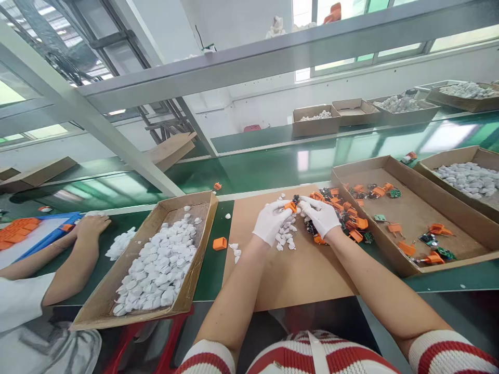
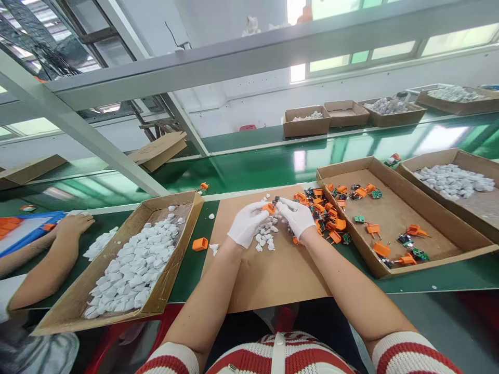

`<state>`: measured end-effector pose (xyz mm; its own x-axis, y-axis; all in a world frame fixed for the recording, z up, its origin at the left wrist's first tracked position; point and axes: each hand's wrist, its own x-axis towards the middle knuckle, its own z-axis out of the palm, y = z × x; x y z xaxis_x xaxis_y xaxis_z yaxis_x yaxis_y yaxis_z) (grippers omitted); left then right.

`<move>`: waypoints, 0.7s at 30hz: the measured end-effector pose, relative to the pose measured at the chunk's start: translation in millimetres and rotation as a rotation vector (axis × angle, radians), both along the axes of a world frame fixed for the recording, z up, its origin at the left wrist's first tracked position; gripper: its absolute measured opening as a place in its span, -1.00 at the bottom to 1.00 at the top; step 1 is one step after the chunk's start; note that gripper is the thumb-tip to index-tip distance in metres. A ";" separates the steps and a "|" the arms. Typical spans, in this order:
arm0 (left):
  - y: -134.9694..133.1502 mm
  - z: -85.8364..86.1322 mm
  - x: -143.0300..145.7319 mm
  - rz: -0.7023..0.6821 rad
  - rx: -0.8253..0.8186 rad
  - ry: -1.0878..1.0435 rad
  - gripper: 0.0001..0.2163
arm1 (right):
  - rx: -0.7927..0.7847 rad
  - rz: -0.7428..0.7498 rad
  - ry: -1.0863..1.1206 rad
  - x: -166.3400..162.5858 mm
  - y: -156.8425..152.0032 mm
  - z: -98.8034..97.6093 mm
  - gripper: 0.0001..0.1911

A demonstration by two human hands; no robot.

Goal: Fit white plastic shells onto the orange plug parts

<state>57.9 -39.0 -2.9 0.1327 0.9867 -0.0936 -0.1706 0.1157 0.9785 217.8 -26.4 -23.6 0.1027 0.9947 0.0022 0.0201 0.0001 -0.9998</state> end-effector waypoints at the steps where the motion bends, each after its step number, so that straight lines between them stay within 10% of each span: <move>1: -0.6 -2.8 -0.8 -0.020 0.013 -0.001 -0.70 | -0.035 0.051 0.075 -0.5 -0.8 -0.3 -0.42; 11: -14.3 -6.6 -4.0 0.043 0.406 0.339 -0.89 | 0.015 0.261 0.398 3.7 0.7 -13.3 -0.51; 15: -10.8 -8.2 -6.7 0.280 0.354 0.281 -0.79 | 0.015 0.292 0.322 1.8 -7.1 -9.4 -0.51; 21: -3.4 -13.6 -5.5 0.093 0.209 0.168 -0.75 | 0.067 0.234 0.001 -5.1 -16.0 -9.1 -0.39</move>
